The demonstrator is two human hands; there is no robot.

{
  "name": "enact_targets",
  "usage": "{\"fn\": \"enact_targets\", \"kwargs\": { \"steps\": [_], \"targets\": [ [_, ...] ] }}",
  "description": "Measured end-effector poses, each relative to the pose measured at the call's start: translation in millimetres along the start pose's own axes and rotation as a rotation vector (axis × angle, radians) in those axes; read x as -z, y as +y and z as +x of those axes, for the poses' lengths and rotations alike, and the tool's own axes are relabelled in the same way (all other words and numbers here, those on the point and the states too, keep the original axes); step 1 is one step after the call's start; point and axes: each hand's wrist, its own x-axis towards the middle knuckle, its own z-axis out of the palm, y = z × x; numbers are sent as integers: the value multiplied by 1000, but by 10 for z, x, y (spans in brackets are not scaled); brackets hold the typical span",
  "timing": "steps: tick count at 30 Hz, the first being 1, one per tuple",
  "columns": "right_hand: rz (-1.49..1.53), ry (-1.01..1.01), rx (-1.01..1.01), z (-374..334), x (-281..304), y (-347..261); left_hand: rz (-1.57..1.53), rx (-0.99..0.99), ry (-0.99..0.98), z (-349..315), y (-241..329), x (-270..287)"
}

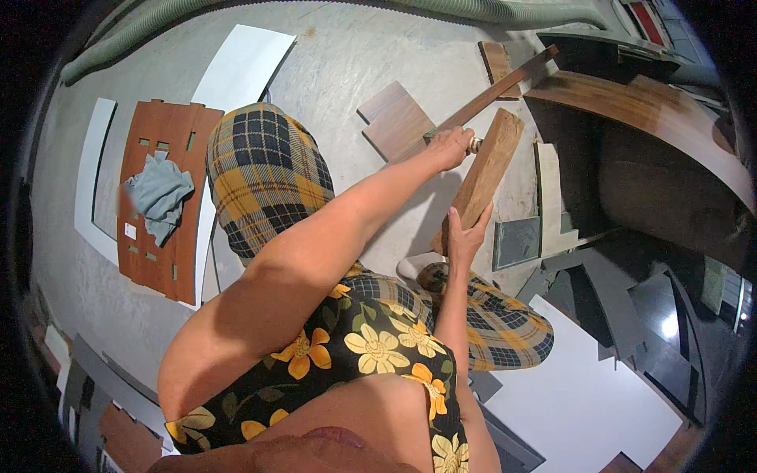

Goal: Using a wooden mallet and chisel to adjust wood joints and assemble furniture components.

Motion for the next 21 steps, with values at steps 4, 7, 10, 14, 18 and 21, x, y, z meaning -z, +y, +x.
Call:
{"fn": "enact_targets", "kwargs": {
  "steps": [4, 7, 10, 14, 18, 21],
  "targets": [
    [-45, 2, 39, 13, -13, 60, 2, -17, 33, -35, -21, -3],
    [-2, 0, 5, 2, -4, 42, 9, -20, 35, -15, -44, -26],
    [144, -49, -40, 2, 23, 82, 8, -17, 14, -8, -38, -27],
    [179, 44, 3, 3, 24, 126, 11, 6, 2, 1, -23, -13],
    [203, 113, 62, 20, 68, 99, 9, 38, -30, -12, -6, 20],
    [97, 182, 181, 16, 109, 103, 11, 31, -32, -24, -4, 27]
  ]
}}
